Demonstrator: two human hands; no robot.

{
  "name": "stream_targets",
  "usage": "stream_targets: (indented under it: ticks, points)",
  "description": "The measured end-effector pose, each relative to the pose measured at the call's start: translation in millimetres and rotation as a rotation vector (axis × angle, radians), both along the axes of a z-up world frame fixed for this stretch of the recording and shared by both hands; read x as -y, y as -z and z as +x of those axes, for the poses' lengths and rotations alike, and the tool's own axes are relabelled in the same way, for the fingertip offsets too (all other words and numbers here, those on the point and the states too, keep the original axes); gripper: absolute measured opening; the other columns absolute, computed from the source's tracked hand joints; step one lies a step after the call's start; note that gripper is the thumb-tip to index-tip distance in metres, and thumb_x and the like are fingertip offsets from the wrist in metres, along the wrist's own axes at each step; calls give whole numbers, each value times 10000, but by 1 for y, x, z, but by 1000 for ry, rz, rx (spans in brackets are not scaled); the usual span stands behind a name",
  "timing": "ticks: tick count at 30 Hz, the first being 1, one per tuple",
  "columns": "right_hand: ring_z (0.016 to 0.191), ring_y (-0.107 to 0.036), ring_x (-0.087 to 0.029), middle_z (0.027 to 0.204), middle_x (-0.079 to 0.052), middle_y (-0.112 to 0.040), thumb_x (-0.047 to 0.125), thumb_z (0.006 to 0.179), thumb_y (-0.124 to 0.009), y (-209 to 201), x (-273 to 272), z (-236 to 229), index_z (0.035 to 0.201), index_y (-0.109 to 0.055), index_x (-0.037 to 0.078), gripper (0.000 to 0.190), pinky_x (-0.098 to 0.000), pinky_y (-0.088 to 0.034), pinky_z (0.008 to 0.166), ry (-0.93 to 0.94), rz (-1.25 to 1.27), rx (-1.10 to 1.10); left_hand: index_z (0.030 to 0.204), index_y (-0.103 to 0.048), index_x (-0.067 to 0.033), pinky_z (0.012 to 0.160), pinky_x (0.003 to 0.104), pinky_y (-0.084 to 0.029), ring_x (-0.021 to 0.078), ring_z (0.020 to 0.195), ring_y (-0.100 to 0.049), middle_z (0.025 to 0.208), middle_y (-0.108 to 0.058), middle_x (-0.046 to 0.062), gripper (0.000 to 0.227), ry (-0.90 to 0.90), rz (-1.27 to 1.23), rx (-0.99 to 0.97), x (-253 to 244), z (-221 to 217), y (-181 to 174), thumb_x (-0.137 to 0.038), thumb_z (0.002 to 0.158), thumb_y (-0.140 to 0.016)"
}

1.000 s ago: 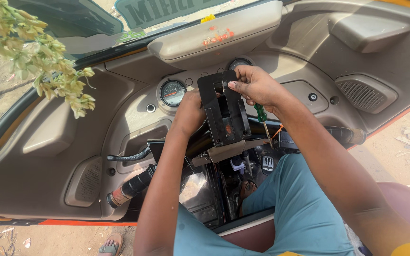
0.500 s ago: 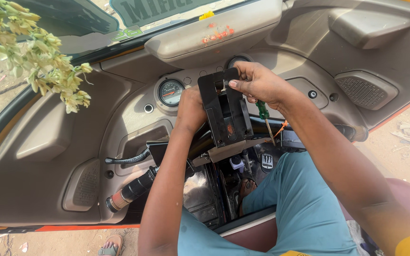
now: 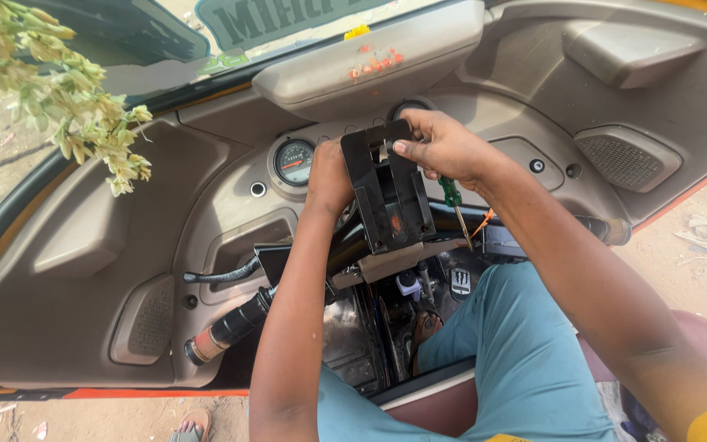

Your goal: The person assembles a black plastic phone mount on the dashboard of a vehicle using a screwdriver, fitting pieces together and tightening screws.

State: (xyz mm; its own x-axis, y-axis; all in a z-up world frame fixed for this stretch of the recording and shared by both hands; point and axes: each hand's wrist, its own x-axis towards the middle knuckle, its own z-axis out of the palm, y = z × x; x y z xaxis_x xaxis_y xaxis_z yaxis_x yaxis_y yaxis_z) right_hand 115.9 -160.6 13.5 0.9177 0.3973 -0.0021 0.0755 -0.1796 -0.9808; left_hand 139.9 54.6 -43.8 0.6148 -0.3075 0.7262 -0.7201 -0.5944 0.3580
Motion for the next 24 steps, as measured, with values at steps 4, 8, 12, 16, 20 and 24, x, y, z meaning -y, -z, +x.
stream_targets:
  ticks: [4, 8, 12, 16, 20, 24]
  points:
    - [560, -409, -58, 802, -4, -558, 107, 996, -615, 2, 1, 3, 1028, -604, 67, 52, -241, -343, 447, -15, 10, 25, 915, -673, -8, 729, 444, -537, 415, 851, -677, 877, -707, 187, 133, 56, -58, -48, 2, -2, -11, -60, 793, -680]
    - [579, -431, -38, 813, 14, -585, 109, 991, -611, 3, 2, 5, 1029, -609, 79, 48, -227, -350, 459, -16, 10, 2, 904, -680, -13, 729, 443, -538, 417, 841, -679, 866, -707, 193, 122, 56, -22, -67, 2, 1, -13, -58, 791, -689]
    - [554, -407, -54, 771, 14, -554, 113, 990, -620, 5, 1, 4, 988, -615, 74, 40, -238, -341, 448, 16, -6, 11, 901, -706, -21, 724, 433, -537, 421, 841, -680, 874, -709, 202, 120, 13, -36, -97, 3, -5, -10, -54, 788, -685]
    - [561, -410, -49, 741, 21, -561, 122, 982, -637, 5, -1, 1, 974, -636, 85, 38, -233, -343, 457, 69, 6, 1, 927, -733, -22, 739, 412, -549, 402, 845, -699, 890, -728, 199, 144, -25, -128, -198, 5, -15, -4, -74, 797, -699]
    - [560, -415, -53, 731, 21, -557, 138, 981, -647, 2, -1, -1, 964, -630, 76, 67, -237, -344, 453, 102, -26, -8, 961, -741, -23, 738, 384, -552, 344, 819, -726, 902, -749, 177, 169, -22, -205, -280, 9, -22, -4, -81, 808, -699]
    - [561, -407, -48, 733, 32, -540, 137, 973, -655, 4, 1, 0, 956, -634, 76, 67, -234, -345, 452, 81, -3, 2, 974, -737, -14, 740, 370, -550, 308, 811, -731, 896, -754, 165, 149, 44, -278, -304, 10, -27, -4, -86, 849, -699]
